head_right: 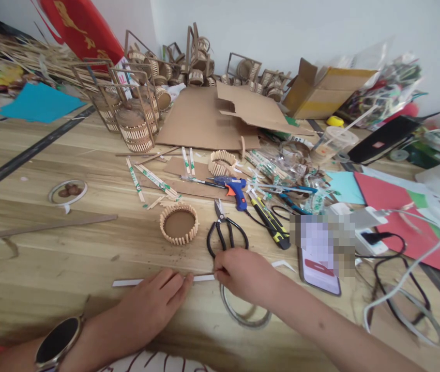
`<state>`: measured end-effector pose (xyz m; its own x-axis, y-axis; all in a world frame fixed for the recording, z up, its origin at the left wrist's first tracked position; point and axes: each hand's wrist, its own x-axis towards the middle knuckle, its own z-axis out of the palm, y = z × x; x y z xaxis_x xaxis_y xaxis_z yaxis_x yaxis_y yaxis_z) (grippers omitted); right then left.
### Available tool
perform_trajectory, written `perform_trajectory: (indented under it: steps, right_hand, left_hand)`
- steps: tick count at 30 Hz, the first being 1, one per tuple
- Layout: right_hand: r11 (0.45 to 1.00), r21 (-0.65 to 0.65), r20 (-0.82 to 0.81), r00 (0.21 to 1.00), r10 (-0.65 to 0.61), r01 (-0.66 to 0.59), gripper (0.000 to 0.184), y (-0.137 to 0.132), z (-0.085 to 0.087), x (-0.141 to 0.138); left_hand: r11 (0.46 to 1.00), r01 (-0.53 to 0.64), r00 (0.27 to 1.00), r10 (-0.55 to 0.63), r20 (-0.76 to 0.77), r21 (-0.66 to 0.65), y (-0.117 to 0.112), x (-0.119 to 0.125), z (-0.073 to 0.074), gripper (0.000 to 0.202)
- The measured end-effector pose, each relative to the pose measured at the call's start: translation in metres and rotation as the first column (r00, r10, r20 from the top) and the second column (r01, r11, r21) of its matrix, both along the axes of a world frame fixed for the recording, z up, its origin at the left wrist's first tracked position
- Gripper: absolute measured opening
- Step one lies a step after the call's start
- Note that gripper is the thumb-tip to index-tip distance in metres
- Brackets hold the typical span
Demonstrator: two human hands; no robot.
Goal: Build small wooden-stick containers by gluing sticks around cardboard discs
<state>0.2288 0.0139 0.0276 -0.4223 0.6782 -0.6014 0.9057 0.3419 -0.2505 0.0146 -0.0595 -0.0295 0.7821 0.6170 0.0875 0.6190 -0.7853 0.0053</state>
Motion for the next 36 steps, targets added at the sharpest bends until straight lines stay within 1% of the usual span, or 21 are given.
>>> perform_trajectory:
  steps: [3,8,16,21,23,26,30,33,35,36]
  right_hand:
    - [1.000,0.019,0.086,0.996,-0.016,0.015,0.020,-0.001,0.001,-0.005]
    - [0.998,0.045,0.165,0.985,-0.051,0.044,0.024,-0.005,0.002,-0.012]
    - [0.996,0.075,0.235,0.969,-0.074,0.057,0.025,-0.007,0.004,-0.019]
    - [0.995,0.088,0.255,0.964,-0.077,0.056,0.025,-0.007,0.004,-0.023]
    - [0.994,0.094,0.257,0.964,-0.072,0.049,0.025,-0.007,0.004,-0.024]
    - [0.994,0.099,0.254,0.965,-0.064,0.040,0.025,-0.007,0.003,-0.024]
    - [0.995,0.096,0.239,0.969,-0.058,0.036,0.025,-0.006,0.004,-0.023]
    - [0.994,0.095,0.219,0.974,-0.064,0.044,0.025,-0.006,0.004,-0.021]
    - [0.995,0.082,0.194,0.979,-0.065,0.049,0.024,-0.006,0.003,-0.020]
    - [0.997,0.066,0.177,0.983,-0.059,0.048,0.023,-0.006,0.003,-0.020]
  left_hand:
    - [1.000,0.016,1.000,-0.016,0.005,0.008,-0.001,-0.001,-0.002,0.035]
    - [1.000,0.028,0.998,-0.028,0.048,0.007,-0.001,-0.002,-0.004,0.037]
    - [0.993,-0.011,1.000,0.009,-0.009,-0.119,0.000,0.002,0.001,0.045]
    - [0.986,-0.028,0.999,0.020,-0.051,-0.164,0.000,0.004,0.004,0.048]
    - [0.987,-0.039,0.997,0.029,-0.068,-0.156,-0.001,0.006,0.003,0.046]
    - [0.995,-0.036,0.998,0.030,-0.060,-0.097,-0.003,0.009,-0.001,0.044]
    - [0.998,-0.027,0.998,0.024,-0.052,-0.058,-0.002,0.014,-0.005,0.054]
    - [0.997,-0.036,0.997,0.031,-0.069,-0.063,0.002,0.016,-0.003,0.054]
    - [0.996,-0.060,0.995,0.055,-0.084,-0.060,0.005,0.016,0.001,0.048]
    - [0.996,-0.073,0.994,0.068,-0.087,-0.049,0.006,0.015,0.003,0.042]
